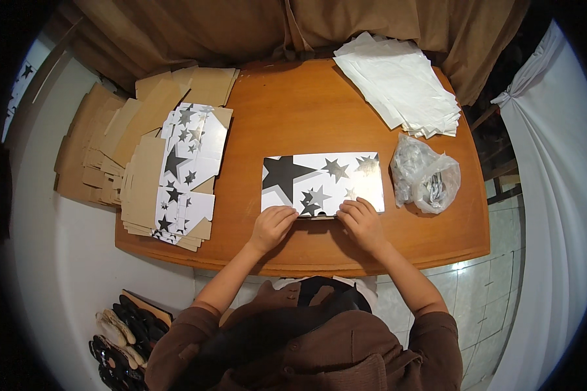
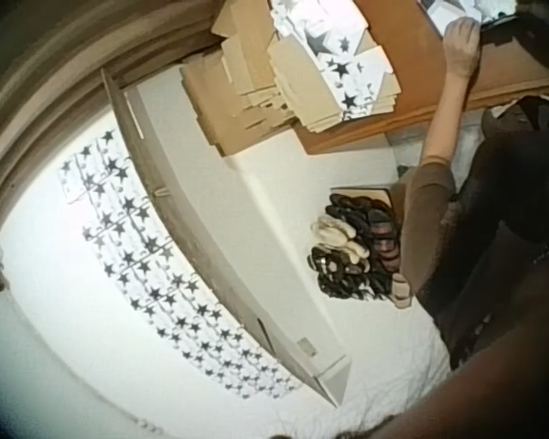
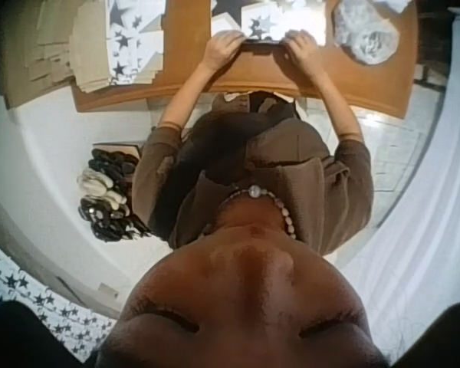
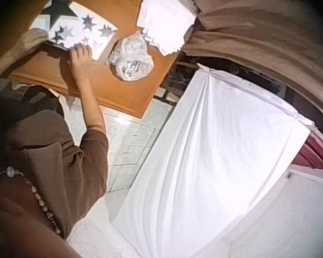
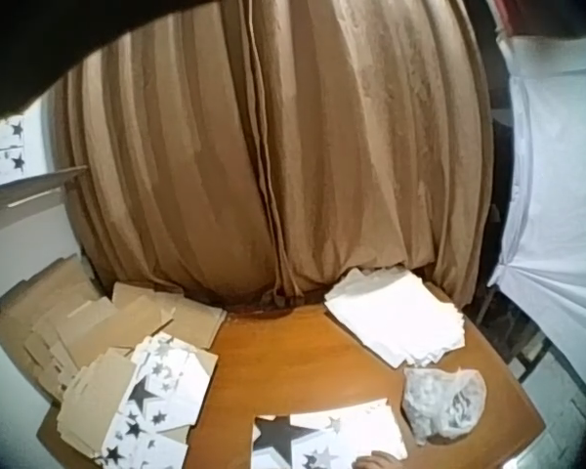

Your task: Folding cardboard shoe boxes, lining them with tissue paper, and stacking them on a shelf.

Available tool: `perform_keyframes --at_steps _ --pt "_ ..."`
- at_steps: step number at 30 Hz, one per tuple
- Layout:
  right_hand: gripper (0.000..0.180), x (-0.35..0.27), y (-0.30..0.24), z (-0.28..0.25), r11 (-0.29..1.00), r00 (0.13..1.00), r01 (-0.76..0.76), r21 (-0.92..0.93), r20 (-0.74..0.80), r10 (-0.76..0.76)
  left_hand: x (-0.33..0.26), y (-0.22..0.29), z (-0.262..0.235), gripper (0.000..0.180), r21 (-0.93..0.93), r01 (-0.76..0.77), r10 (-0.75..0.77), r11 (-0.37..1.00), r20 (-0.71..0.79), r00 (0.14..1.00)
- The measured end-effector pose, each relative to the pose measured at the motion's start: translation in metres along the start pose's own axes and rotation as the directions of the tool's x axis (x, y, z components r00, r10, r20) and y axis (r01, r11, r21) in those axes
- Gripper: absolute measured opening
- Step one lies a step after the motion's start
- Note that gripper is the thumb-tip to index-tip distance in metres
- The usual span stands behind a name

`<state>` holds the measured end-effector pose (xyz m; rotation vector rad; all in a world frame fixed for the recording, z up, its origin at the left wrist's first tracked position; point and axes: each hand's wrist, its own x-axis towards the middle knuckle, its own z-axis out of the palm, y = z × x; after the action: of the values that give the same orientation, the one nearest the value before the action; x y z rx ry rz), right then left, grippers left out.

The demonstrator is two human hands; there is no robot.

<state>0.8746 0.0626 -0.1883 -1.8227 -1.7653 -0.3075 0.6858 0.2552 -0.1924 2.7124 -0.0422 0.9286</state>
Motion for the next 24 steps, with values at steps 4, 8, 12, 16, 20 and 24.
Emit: perform_keyframes --at_steps 4,8,12,16,20,24 --pt "0.024 -0.004 -0.001 0.008 1.0 0.998 -0.01 0.02 -0.062 0.011 0.0 0.003 0.003 0.02 -0.009 0.027 -0.028 1.0 -0.022 0.999" --pt "0.021 0.004 -0.017 0.001 0.997 0.997 -0.074 0.014 -0.014 0.074 0.006 0.022 0.005 0.019 -0.005 0.167 -0.166 0.986 0.059 0.984" --pt "0.019 0.001 -0.022 0.008 0.997 0.997 -0.068 -0.03 0.02 0.069 0.003 0.037 0.02 0.019 0.026 0.182 -0.183 0.983 0.067 0.981" --pt "0.019 -0.001 -0.022 0.01 0.995 0.997 -0.071 -0.066 0.02 0.073 -0.002 0.042 0.033 0.017 0.086 0.208 -0.209 0.974 0.01 0.978" --pt "0.019 -0.001 -0.02 0.01 0.995 1.0 -0.007 -0.096 0.013 0.008 -0.008 0.036 0.037 0.018 0.15 0.122 -0.121 0.981 -0.016 0.993" --pt "0.016 -0.004 -0.018 0.013 0.993 1.0 0.008 -0.117 0.01 -0.007 0.002 0.039 0.029 0.016 0.12 0.112 -0.112 0.986 -0.009 0.994"
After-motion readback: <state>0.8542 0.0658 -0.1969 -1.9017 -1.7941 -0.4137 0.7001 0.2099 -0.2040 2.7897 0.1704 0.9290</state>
